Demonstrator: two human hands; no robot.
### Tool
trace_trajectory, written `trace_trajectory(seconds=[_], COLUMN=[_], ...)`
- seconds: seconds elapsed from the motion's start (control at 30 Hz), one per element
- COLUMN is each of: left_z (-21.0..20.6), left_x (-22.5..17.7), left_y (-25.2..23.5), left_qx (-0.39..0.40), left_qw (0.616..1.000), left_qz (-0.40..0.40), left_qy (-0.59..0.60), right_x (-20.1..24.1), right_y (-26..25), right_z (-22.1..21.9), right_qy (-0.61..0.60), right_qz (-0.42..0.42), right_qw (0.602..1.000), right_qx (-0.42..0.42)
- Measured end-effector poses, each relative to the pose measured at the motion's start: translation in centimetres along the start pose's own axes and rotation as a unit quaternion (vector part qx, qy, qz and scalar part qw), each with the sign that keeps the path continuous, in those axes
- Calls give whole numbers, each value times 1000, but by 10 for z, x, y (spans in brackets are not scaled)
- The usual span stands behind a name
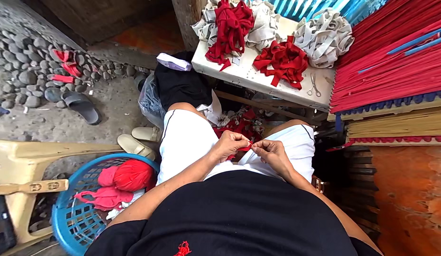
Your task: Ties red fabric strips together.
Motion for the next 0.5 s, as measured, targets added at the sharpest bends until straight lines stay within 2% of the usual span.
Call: trace_trajectory(seconds=[0.5], left_z=[0], left_x=[3], left_y=[-3], left_qx=[-17], left_qw=[997], left_qz=[-67], left_qy=[-38], right_x=[-6], right_y=[0], right_z=[-2], right_qy=[-59], right_qz=[-60], right_qw=[996], right_qx=[-12])
Point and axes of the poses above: each hand's wrist, its own y-axis away from the middle knuckle, its own z-axis out of the back of the hand, x = y × z, the point moved 6 cm from there along -y, towards the middle knuckle, and after that the axes turned 14 degrees about -x, right-handed, at the moved point
